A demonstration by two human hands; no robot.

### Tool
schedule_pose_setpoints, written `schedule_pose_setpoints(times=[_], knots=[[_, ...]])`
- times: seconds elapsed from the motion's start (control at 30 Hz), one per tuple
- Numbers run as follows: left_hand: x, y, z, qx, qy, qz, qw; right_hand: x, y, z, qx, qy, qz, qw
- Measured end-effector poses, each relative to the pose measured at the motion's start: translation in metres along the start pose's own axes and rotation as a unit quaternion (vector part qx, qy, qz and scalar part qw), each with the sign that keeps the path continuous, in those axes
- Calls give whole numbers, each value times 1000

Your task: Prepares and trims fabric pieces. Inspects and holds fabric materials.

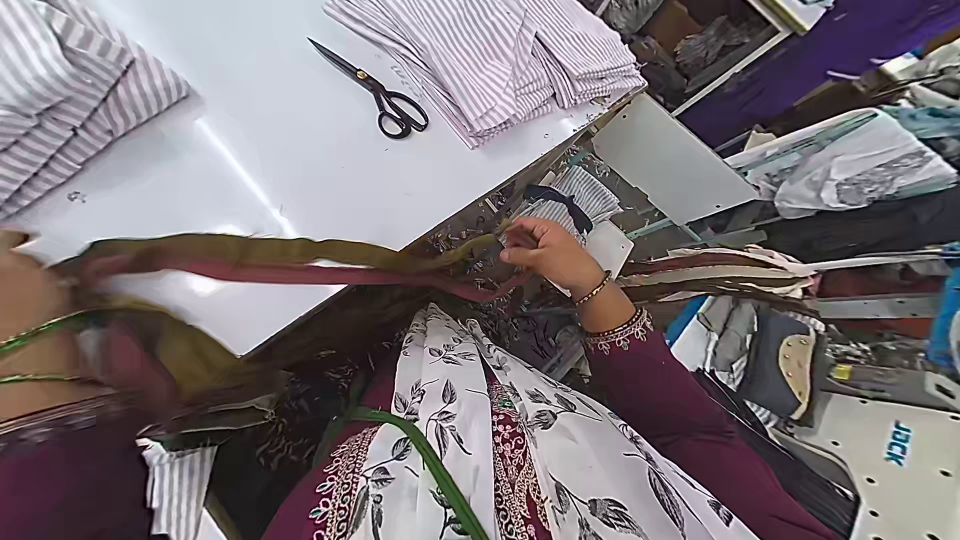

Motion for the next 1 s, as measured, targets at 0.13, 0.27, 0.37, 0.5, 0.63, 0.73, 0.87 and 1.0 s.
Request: schedule_pose_setpoints(times=[0.13,0.27,0.37,0.5,0.63,0.73,0.87,1.0], knots=[[165,-108,-75,114,-101,320,935,2,-62,32,67,28,91,993],[286,-189,-100,203,-52,593,777,8,-91,54,42,53,141,988],[301,-187,-85,262,42,624,735,13,-79,49,-22,55,135,989],[290,-165,-75,284,131,575,756,24,-52,35,55,114,20,992],[301,-163,-82,316,146,584,733,51,-49,46,183,285,-149,929],[310,-161,-87,322,149,585,729,75,-59,59,144,389,-186,890],[317,-153,-89,322,142,591,726,72,-89,59,174,370,-98,907],[315,-142,-86,308,119,579,746,69,-98,57,122,368,-65,920]])
Point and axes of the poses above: each hand's wrist, its own x-axis away from the middle knuckle, its own y-axis out of the back of the hand, z = x × y, the point moved 9 cm from there along -x, towards the middle knuckle, and after that the axes turned 6 degrees about -y, right-handed, at the moved point
